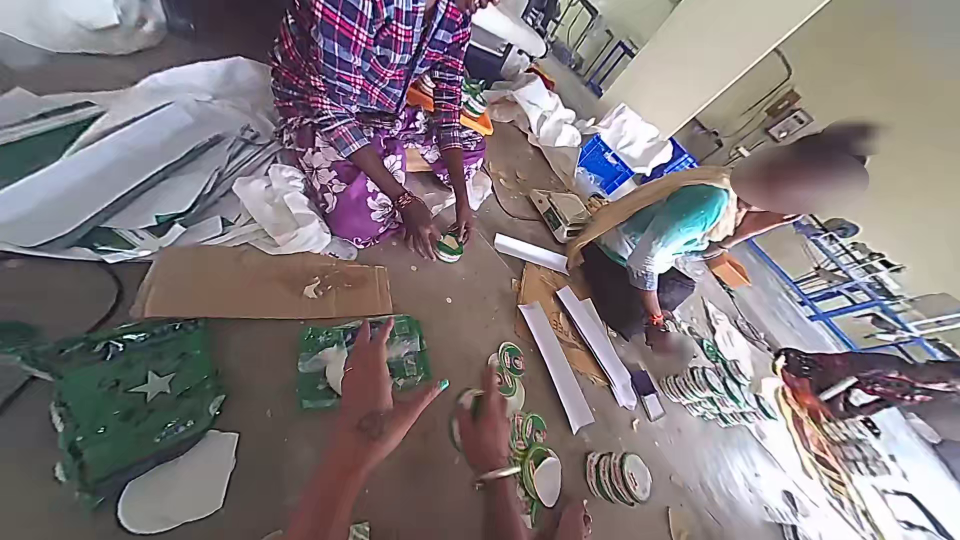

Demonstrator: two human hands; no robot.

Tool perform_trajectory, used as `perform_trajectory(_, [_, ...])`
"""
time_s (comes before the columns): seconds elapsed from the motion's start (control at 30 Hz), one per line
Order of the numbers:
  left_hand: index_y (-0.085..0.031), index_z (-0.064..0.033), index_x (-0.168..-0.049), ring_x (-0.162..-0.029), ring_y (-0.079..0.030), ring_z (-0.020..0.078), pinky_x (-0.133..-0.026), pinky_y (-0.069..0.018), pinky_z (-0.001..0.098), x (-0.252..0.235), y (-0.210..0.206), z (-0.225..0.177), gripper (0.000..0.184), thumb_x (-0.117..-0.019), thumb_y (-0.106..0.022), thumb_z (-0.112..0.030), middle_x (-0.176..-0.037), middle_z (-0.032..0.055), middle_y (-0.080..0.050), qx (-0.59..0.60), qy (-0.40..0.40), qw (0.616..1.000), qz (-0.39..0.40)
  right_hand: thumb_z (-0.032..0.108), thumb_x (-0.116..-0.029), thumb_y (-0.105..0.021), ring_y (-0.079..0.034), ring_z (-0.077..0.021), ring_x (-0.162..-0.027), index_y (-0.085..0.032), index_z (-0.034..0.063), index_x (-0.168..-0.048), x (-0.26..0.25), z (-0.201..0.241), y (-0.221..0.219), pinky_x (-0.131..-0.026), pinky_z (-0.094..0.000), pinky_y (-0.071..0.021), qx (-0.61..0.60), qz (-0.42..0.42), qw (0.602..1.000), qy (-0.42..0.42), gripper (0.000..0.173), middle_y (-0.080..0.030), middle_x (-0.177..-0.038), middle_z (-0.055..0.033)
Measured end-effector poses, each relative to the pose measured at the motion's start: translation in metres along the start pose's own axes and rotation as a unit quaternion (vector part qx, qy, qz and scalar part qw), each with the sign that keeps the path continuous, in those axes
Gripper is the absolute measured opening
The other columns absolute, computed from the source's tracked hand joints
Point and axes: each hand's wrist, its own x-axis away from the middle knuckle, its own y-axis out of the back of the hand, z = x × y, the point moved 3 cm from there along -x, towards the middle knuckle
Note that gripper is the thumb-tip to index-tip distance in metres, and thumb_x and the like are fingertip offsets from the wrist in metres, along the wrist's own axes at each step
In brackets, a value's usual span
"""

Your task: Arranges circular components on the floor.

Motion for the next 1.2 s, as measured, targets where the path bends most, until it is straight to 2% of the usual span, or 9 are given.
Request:
perform_trajectory(0.1, [-0.037, 0.0017, -0.155, -0.147, -0.027, 0.0550, -0.113, -0.0280, 0.0702, -0.002, -0.005, 0.002, 0.103, -0.0776, -0.072, -0.057, -0.161, 0.0353, -0.026, 0.016, 0.009, 1.000, 0.019, 0.043, -0.0927, -0.062, -0.031, -0.0426, -0.151, -0.033, 0.0141, -0.161, -0.008, -0.024, -0.093, -0.109, -0.0754, -0.0280, 0.219, 0.029, 0.975, -0.021, 0.080, -0.036, -0.164, -0.0139])
perform_trajectory(0.23, [-0.038, 0.0035, -0.154, -0.148, -0.026, 0.0550, -0.114, -0.0278, 0.0699, -0.007, -0.005, 0.014, 0.097, -0.0789, -0.078, -0.043, -0.161, 0.0364, -0.023, 0.017, 0.050, 0.997, 0.056, 0.027, -0.1016, -0.051, -0.026, -0.0438, -0.153, -0.025, -0.0117, -0.156, -0.002, -0.041, -0.086, -0.123, -0.0612, -0.0211, -0.013, -0.016, 0.999, 0.046, 0.072, -0.026, -0.164, -0.0300])
perform_trajectory(0.33, [-0.039, 0.0018, -0.153, -0.149, -0.027, 0.0513, -0.115, -0.0285, 0.0666, -0.017, -0.003, 0.015, 0.091, -0.0817, -0.076, -0.041, -0.161, 0.0338, -0.026, 0.028, 0.064, 0.997, 0.040, 0.017, -0.0991, -0.046, -0.040, -0.0505, -0.143, -0.038, -0.0195, -0.146, 0.005, -0.066, -0.061, -0.117, -0.0592, -0.0336, -0.135, -0.108, 0.981, 0.087, 0.060, -0.038, -0.153, -0.0379])
perform_trajectory(0.47, [-0.040, -0.0001, -0.153, -0.148, -0.029, 0.0506, -0.115, -0.0305, 0.0652, -0.017, -0.005, 0.016, 0.088, -0.0837, -0.074, -0.041, -0.161, 0.0322, -0.029, 0.026, 0.067, 0.996, 0.046, 0.006, -0.0885, -0.058, -0.049, -0.0581, -0.133, -0.070, -0.0008, -0.123, 0.049, -0.061, -0.056, -0.103, -0.0768, -0.0355, 0.143, -0.129, 0.974, 0.119, 0.038, -0.054, -0.145, -0.0308])
perform_trajectory(0.63, [-0.040, 0.0007, -0.153, -0.149, -0.029, 0.0491, -0.116, -0.0302, 0.0637, -0.018, -0.006, 0.016, 0.086, -0.0851, -0.075, -0.038, -0.161, 0.0320, -0.029, 0.030, 0.076, 0.995, 0.057, -0.013, -0.0787, -0.066, -0.038, -0.0577, -0.142, -0.069, 0.0225, -0.135, 0.037, -0.021, -0.064, -0.107, -0.0833, -0.0228, 0.269, -0.047, 0.956, 0.106, 0.067, -0.047, -0.152, -0.0291])
perform_trajectory(0.8, [-0.041, 0.0016, -0.152, -0.148, -0.031, 0.0494, -0.115, -0.0299, 0.0648, -0.019, -0.005, 0.017, 0.084, -0.0860, -0.072, -0.041, -0.159, 0.0317, -0.032, 0.040, 0.060, 0.996, 0.046, -0.012, -0.0781, -0.068, -0.038, -0.0599, -0.140, -0.081, 0.0128, -0.104, 0.027, 0.000, -0.041, -0.107, -0.0843, -0.0185, 0.251, -0.077, 0.957, 0.125, 0.039, -0.051, -0.148, -0.0304])
perform_trajectory(0.97, [-0.041, 0.0013, -0.152, -0.148, -0.031, 0.0478, -0.116, -0.0309, 0.0637, -0.018, -0.003, 0.016, 0.084, -0.0865, -0.072, -0.040, -0.160, 0.0301, -0.032, 0.052, 0.065, 0.996, 0.044, -0.007, -0.0875, -0.062, -0.029, -0.0517, -0.149, -0.069, 0.0276, -0.135, 0.024, -0.014, -0.063, -0.113, -0.0791, -0.0171, 0.303, 0.023, 0.950, 0.066, 0.060, -0.043, -0.159, -0.0210])
perform_trajectory(1.07, [-0.041, 0.0024, -0.152, -0.148, -0.031, 0.0479, -0.116, -0.0307, 0.0625, -0.019, -0.002, 0.017, 0.084, -0.0861, -0.072, -0.040, -0.159, 0.0317, -0.032, 0.060, 0.066, 0.995, 0.040, -0.003, -0.0897, -0.062, -0.023, -0.0494, -0.152, -0.075, 0.0188, -0.124, 0.025, -0.004, -0.047, -0.117, -0.0763, -0.0095, 0.234, 0.039, 0.971, -0.001, 0.043, -0.042, -0.159, -0.0210])
perform_trajectory(1.2, [-0.040, 0.0015, -0.152, -0.148, -0.031, 0.0471, -0.117, -0.0309, 0.0611, -0.018, -0.004, 0.015, 0.084, -0.0859, -0.074, -0.036, -0.160, 0.0308, -0.032, 0.068, 0.073, 0.994, 0.053, -0.003, -0.0908, -0.058, -0.012, -0.0494, -0.155, -0.058, 0.0243, -0.147, 0.014, -0.021, -0.046, -0.118, -0.0749, -0.0052, 0.219, 0.063, 0.970, -0.079, 0.063, -0.025, -0.168, -0.0204])
